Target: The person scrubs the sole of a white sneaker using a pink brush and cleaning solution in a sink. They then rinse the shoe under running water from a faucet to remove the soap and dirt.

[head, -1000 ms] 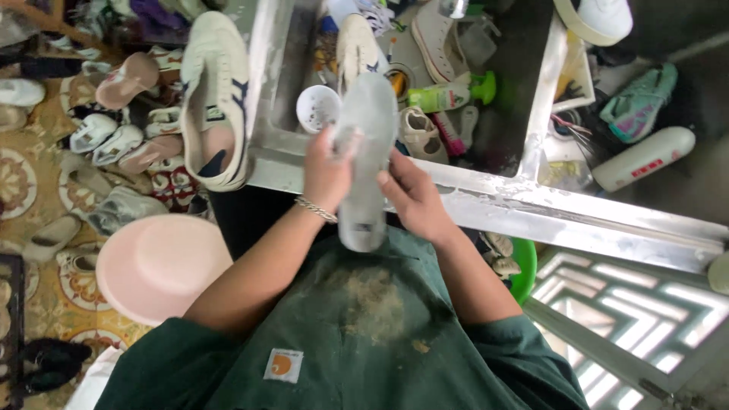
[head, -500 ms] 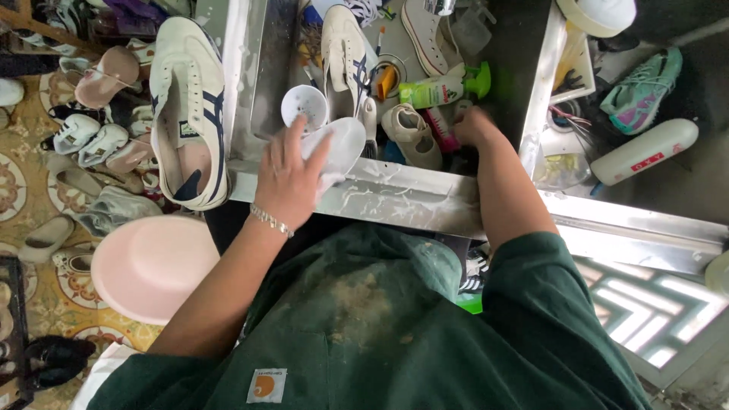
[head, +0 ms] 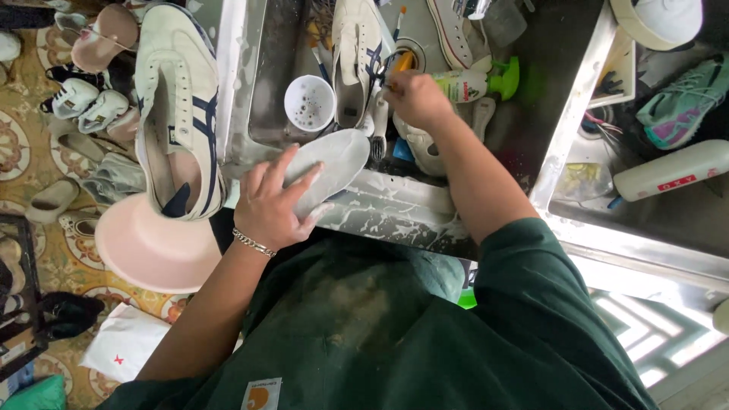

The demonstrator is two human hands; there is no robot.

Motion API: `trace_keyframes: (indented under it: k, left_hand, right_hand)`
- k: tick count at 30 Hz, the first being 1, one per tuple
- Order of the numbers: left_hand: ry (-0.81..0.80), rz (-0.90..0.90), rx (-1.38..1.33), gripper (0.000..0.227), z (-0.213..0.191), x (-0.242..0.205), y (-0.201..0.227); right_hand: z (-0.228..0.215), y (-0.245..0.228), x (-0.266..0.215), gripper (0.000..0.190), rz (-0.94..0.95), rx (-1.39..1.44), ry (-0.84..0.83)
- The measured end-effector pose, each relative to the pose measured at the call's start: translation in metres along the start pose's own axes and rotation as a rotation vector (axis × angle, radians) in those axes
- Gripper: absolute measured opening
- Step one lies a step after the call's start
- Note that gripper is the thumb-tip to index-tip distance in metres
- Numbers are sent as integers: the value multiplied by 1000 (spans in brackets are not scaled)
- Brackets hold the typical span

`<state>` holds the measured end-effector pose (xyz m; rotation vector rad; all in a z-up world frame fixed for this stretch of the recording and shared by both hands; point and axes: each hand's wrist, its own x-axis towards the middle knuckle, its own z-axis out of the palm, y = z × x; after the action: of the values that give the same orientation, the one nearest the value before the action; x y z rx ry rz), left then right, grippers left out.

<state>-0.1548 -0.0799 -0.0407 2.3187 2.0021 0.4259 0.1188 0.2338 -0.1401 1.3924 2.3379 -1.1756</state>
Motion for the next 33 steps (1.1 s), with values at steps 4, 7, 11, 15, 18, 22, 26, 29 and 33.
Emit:
trace_keyframes:
  k: [4,7,11,15,18,22,26,29,33]
  left_hand:
    - [51,10,42,72,-3,4,2]
    - [61,5,32,71,-9,9,3]
    - [-21,-8,-20,75,-1,3,-2]
    - [-32,-20,-54,64,-5,7,3]
    - [-127,-32,-209,66,-9,15,10]
    - [-291,131,-355,56,-2,43,48]
    - [-296,340,-375,55,37,65,100]
    - [-172,440,-378,40,77,75,125]
    - [-87,522,-394,26,122,74,124]
  right_hand:
    - [71,49,76,54,91,-33,-45]
    - [67,31,78,71,115,-160,-237]
    - [1,-14,29,49,280,11,-125]
    - [-53,-7,-47,22,172,303,253]
    - [-29,48,-114,30,76,762,534]
    - [4,56,-218,36,8,1266,541]
    - [12,16,-320,28,123,1046,565]
    - [18,12,-364,40,164,751,636]
    - [23,-7,-370,38,184,168,700]
